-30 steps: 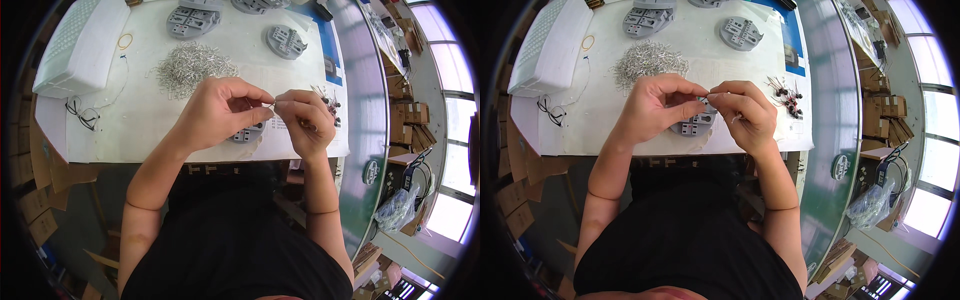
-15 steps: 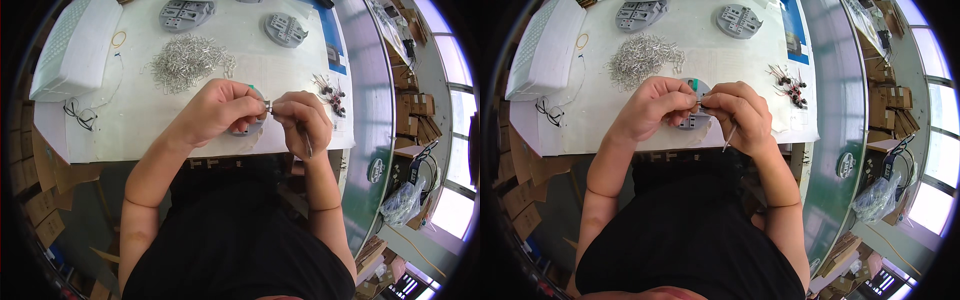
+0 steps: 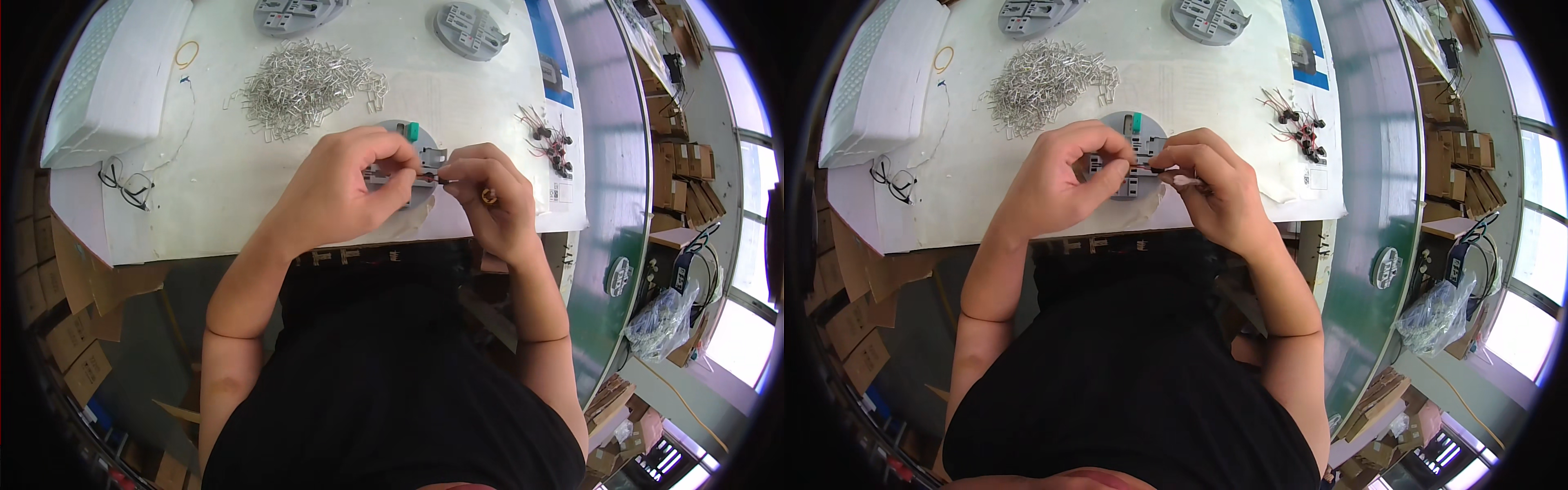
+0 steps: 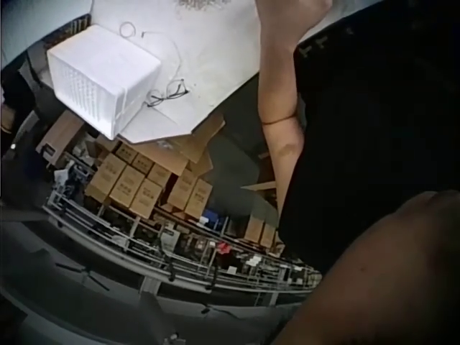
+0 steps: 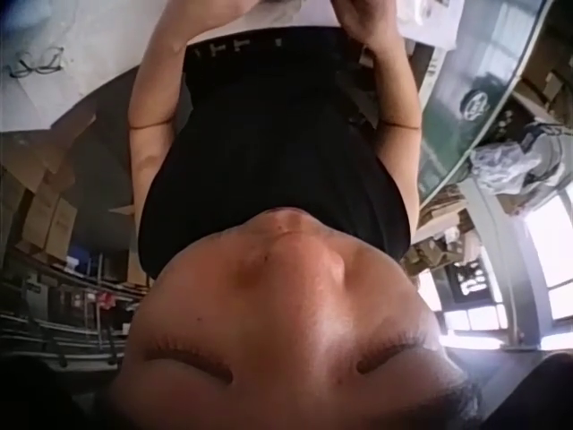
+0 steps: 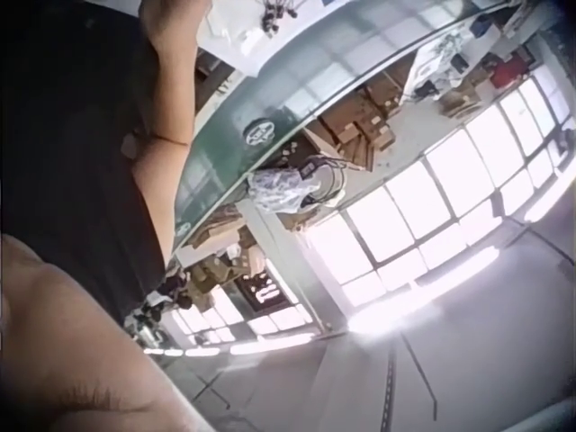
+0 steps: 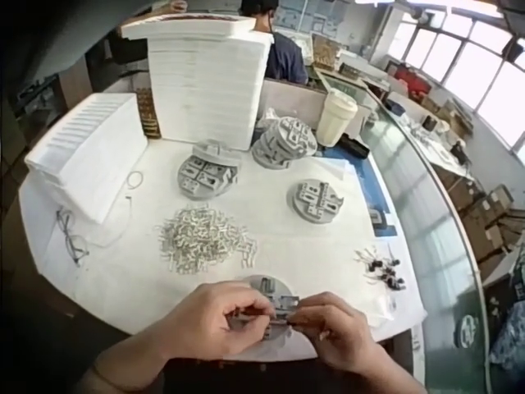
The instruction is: Assemble small mechanical components into a circular plastic housing using a screwdriver.
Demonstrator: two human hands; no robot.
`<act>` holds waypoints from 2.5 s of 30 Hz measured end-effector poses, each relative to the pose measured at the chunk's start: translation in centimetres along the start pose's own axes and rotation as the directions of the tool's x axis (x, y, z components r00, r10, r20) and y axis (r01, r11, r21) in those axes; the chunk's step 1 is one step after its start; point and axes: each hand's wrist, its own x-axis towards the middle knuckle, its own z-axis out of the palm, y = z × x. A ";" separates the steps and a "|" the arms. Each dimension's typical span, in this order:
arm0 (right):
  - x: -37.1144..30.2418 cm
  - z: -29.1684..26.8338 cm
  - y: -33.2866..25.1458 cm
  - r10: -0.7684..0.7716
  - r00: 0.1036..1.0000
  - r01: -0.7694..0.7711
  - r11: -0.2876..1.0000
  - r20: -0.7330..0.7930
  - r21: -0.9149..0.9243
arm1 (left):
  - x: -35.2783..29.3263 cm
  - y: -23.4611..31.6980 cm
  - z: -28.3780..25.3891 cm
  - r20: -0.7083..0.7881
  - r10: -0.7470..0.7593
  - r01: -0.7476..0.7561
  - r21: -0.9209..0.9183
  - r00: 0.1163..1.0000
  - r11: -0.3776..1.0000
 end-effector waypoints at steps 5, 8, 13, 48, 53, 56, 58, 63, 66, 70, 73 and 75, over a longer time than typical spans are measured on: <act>-1.1 0.9 0.3 0.150 0.987 -0.130 0.960 -0.062 0.246 | -0.1 0.0 1.1 -0.140 0.285 -0.278 0.073 0.948 0.958; -0.9 0.8 0.4 0.131 0.989 -0.107 0.953 -0.069 0.282 | -0.4 -0.1 0.8 -0.130 0.293 -0.287 0.064 0.947 0.956; -0.2 0.3 0.0 -0.105 0.991 0.113 0.988 -0.077 0.104 | -0.9 0.1 0.3 0.016 0.056 -0.052 -0.188 0.998 0.981; -0.1 1.3 1.2 -0.137 0.971 0.160 0.981 -0.195 0.106 | -2.0 -3.8 0.6 0.022 0.178 -0.166 0.492 0.984 0.855; 1.6 4.2 1.8 0.034 0.970 0.124 0.780 -0.239 0.613 | -1.6 -4.1 0.8 0.001 0.194 -0.171 0.477 0.981 0.862; 1.7 5.3 1.7 0.040 0.979 0.066 0.867 -0.200 0.494 | -1.8 -3.8 1.1 -0.024 0.177 -0.146 0.465 0.984 0.873; 1.7 5.8 1.6 -0.008 0.977 0.092 0.920 -0.214 0.382 | -1.7 -3.3 1.1 -0.053 0.175 -0.131 0.466 0.983 0.875; 2.4 2.1 -1.8 0.075 0.933 0.269 0.504 -0.351 0.821 | -0.9 -1.3 1.0 0.050 0.110 -0.117 0.630 0.993 0.767; 0.9 -2.3 -3.5 0.246 0.910 0.186 0.479 -0.334 0.858 | -1.7 -0.6 0.5 -0.072 0.395 -0.328 0.431 0.916 0.841; -0.1 -2.3 -0.4 0.339 0.894 -0.291 0.937 -0.292 0.196 | -3.2 -5.0 2.3 -0.167 0.483 -0.334 0.531 0.860 0.778; -0.4 -2.1 0.8 0.233 0.953 -0.240 0.971 -0.194 -0.016 | -4.1 -4.3 1.6 -0.115 0.342 -0.271 0.402 0.933 0.874; -0.3 -2.4 0.5 0.195 0.972 -0.212 0.968 -0.128 -0.132 | -3.8 -3.7 0.9 -0.092 0.258 -0.215 0.331 0.962 0.919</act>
